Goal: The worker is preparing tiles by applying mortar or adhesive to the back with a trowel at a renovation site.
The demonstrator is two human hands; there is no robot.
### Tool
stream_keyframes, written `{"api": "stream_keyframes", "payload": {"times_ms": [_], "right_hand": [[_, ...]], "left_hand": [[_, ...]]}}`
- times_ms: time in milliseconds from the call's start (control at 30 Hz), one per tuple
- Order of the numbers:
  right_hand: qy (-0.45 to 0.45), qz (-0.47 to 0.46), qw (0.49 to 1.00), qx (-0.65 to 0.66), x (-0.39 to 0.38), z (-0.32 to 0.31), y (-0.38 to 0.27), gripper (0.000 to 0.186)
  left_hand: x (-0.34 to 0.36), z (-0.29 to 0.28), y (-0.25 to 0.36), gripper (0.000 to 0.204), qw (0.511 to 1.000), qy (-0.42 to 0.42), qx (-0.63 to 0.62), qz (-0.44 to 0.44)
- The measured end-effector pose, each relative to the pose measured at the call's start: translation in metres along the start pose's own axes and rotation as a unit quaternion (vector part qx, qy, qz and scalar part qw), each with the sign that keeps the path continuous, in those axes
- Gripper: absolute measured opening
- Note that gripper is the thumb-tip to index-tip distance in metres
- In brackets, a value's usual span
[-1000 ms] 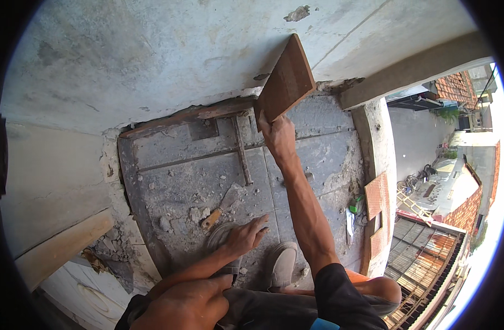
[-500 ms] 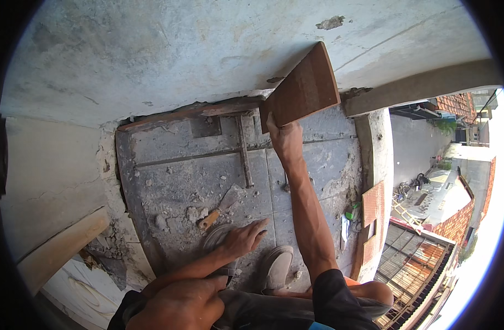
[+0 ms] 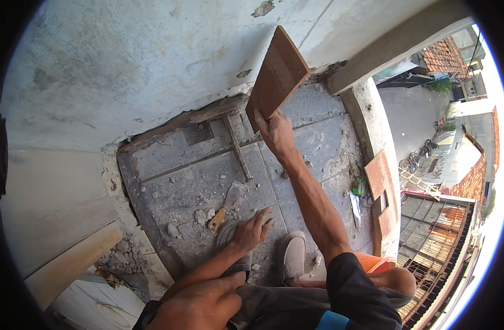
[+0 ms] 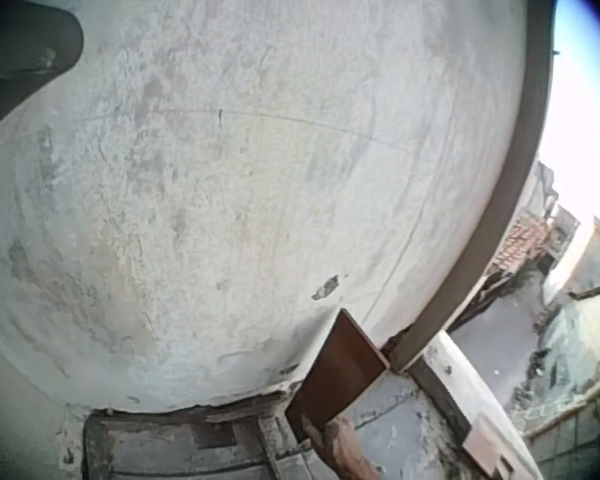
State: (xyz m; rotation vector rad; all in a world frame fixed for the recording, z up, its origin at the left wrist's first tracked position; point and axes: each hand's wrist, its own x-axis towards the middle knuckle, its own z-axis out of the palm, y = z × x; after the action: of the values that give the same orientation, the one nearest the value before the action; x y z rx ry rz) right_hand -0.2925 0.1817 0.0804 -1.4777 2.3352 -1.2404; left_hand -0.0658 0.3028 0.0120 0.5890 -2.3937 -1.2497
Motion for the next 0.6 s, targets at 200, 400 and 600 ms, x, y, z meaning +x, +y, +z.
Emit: {"api": "stream_keyframes", "payload": {"times_ms": [200, 400, 600], "right_hand": [[-0.162, 0.212, 0.964, -0.016, -0.029, -0.128, -0.003, 0.033], [-0.300, 0.311, 0.894, -0.117, -0.086, -0.246, 0.005, 0.039], [-0.359, 0.444, 0.820, -0.044, -0.220, -0.294, 0.072, 0.040]], "left_hand": [[0.000, 0.006, 0.000, 0.040, 0.999, -0.016, -0.025, 0.015], [0.006, -0.006, -0.003, 0.036, 0.999, -0.014, -0.028, -0.009], [0.022, -0.002, 0.017, 0.037, 0.932, 0.014, -0.286, -0.221]]}}
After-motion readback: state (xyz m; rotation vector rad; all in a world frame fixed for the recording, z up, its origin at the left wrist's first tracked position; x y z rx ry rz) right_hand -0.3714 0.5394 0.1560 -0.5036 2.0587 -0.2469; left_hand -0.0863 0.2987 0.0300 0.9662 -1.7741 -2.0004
